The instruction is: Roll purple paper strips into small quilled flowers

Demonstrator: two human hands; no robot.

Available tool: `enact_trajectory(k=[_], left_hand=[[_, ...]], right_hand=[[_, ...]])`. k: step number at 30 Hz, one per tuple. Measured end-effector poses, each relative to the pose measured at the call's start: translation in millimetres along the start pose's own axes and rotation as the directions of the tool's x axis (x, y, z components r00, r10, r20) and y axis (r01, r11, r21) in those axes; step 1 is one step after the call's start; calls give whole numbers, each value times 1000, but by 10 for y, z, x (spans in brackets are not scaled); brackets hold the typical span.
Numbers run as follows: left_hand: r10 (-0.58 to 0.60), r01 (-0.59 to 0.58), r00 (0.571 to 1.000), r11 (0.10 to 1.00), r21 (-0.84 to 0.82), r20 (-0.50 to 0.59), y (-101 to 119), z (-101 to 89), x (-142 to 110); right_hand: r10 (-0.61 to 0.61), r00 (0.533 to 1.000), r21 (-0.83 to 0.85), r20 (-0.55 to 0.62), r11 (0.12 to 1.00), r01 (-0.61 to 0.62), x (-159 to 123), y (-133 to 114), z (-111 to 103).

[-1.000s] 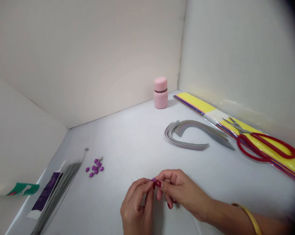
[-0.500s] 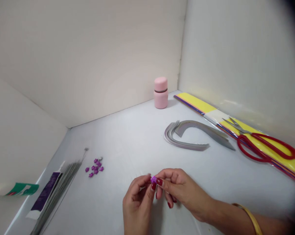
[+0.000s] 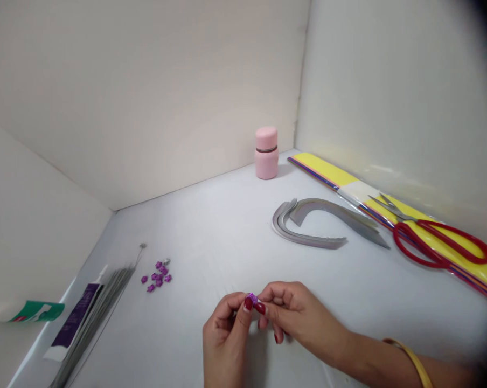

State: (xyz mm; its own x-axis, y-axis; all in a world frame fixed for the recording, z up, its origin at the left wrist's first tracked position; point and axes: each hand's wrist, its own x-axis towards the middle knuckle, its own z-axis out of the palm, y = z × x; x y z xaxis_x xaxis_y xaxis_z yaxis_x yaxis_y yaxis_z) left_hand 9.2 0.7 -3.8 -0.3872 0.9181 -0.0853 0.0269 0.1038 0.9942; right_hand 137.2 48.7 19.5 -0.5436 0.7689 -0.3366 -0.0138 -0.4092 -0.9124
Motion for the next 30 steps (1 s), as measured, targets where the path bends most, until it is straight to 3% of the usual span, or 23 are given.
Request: enact_trajectory(k=[3, 6, 9, 11, 15, 17, 19, 22, 27, 30], left_hand=[[-83, 87, 995, 994, -65, 59, 23, -19, 7], [-78, 82, 995, 994, -66, 63, 60, -31, 4], [31, -32, 999, 999, 27, 45, 73, -32, -14], [198, -199, 980, 967, 157, 24, 69, -37, -30], [565, -541, 822, 743, 393, 63, 46, -61, -40], [646, -623, 755, 656, 427, 109, 32, -70, -35], [671, -660, 726, 622, 422, 147, 18, -73, -32], [638, -648, 749, 652, 394, 178, 5, -74, -37], [419, -429, 903, 859, 281, 98, 50, -90, -29], [302, -309, 951, 937, 165, 67, 98, -88, -3]], right_hand=[[0, 1000, -13, -20, 1000, 0, -1, 3, 0], [-7, 1000, -13, -16, 1000, 7, -2, -5, 3], [-2, 1000, -11, -19, 1000, 2, -4, -24, 15], [12, 1000, -13, -27, 1000, -12, -7, -34, 22], [19, 1000, 30, 10, 999, -19, -21, -25, 17], [8, 999, 74, 43, 997, -12, -25, -10, 7], [-3, 999, 98, 52, 995, -2, -23, -1, -2], [-13, 999, 94, 30, 996, 10, -13, -12, -6], [16, 999, 87, 28, 996, -19, -10, -41, -6], [33, 999, 76, 43, 996, -36, -14, -31, -13]])
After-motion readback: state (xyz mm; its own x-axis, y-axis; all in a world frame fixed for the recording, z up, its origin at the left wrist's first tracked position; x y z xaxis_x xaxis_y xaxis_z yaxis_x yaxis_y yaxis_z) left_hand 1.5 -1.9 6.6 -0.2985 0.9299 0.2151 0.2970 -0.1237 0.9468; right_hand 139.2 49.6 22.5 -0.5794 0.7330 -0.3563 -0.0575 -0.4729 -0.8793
